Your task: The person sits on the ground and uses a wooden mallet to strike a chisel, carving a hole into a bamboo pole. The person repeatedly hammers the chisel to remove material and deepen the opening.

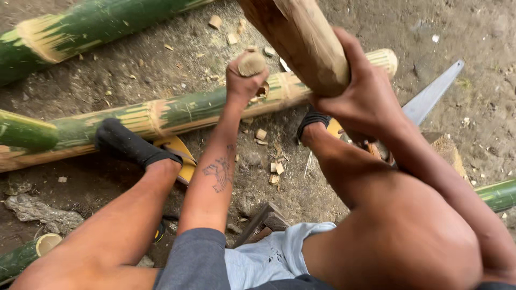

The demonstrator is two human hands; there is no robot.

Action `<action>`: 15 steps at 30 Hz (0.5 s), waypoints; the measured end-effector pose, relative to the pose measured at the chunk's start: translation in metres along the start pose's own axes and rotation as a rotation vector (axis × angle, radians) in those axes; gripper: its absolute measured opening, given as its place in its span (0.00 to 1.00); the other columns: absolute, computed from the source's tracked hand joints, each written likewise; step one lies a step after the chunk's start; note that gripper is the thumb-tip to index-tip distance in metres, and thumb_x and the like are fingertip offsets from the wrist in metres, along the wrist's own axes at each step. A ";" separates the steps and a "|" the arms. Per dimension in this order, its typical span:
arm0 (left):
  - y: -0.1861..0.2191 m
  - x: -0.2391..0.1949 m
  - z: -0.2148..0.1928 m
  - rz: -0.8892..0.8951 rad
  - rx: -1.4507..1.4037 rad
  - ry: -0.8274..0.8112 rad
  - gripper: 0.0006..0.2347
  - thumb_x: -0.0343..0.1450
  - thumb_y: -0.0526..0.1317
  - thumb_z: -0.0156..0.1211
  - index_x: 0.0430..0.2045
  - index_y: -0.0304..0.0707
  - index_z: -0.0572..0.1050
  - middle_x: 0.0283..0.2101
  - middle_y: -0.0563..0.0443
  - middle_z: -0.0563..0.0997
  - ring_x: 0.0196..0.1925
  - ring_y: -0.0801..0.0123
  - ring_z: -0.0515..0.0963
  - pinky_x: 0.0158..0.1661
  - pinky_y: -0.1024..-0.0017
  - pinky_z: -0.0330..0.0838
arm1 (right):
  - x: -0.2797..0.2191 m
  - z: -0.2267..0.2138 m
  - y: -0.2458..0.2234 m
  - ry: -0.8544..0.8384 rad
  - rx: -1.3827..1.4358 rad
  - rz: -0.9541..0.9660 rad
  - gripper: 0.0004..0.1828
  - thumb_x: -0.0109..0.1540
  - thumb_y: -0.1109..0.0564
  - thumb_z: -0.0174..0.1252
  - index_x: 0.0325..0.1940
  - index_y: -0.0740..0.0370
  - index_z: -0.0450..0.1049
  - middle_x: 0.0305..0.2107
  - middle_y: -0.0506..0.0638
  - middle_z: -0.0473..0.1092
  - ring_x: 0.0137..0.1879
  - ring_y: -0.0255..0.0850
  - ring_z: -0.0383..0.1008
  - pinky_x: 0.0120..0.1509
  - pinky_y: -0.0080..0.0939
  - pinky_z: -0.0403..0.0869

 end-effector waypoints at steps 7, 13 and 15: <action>-0.012 -0.028 0.004 0.099 -0.265 -0.038 0.04 0.65 0.33 0.70 0.26 0.44 0.79 0.30 0.52 0.84 0.31 0.72 0.84 0.34 0.73 0.83 | 0.004 0.030 0.034 0.009 0.112 0.090 0.54 0.50 0.56 0.70 0.77 0.57 0.53 0.53 0.63 0.74 0.57 0.51 0.78 0.60 0.50 0.77; 0.007 -0.016 -0.074 -0.156 -0.538 0.532 0.05 0.71 0.38 0.67 0.34 0.39 0.79 0.30 0.50 0.84 0.33 0.69 0.86 0.40 0.70 0.86 | 0.046 0.061 0.072 0.078 0.201 0.024 0.52 0.54 0.54 0.70 0.78 0.59 0.52 0.55 0.62 0.73 0.61 0.51 0.77 0.63 0.50 0.75; 0.022 -0.011 -0.093 -0.008 -0.517 0.456 0.12 0.70 0.38 0.69 0.44 0.36 0.75 0.39 0.49 0.81 0.41 0.66 0.84 0.47 0.67 0.84 | 0.052 0.065 0.086 0.057 0.192 0.060 0.52 0.54 0.53 0.70 0.78 0.60 0.52 0.55 0.63 0.73 0.61 0.52 0.77 0.64 0.50 0.74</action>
Point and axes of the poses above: each hand's wrist, its own x-axis towards the middle knuckle, its own z-axis out of the palm, y = z × x, the point moved 3 cm from there along x, towards the middle knuckle
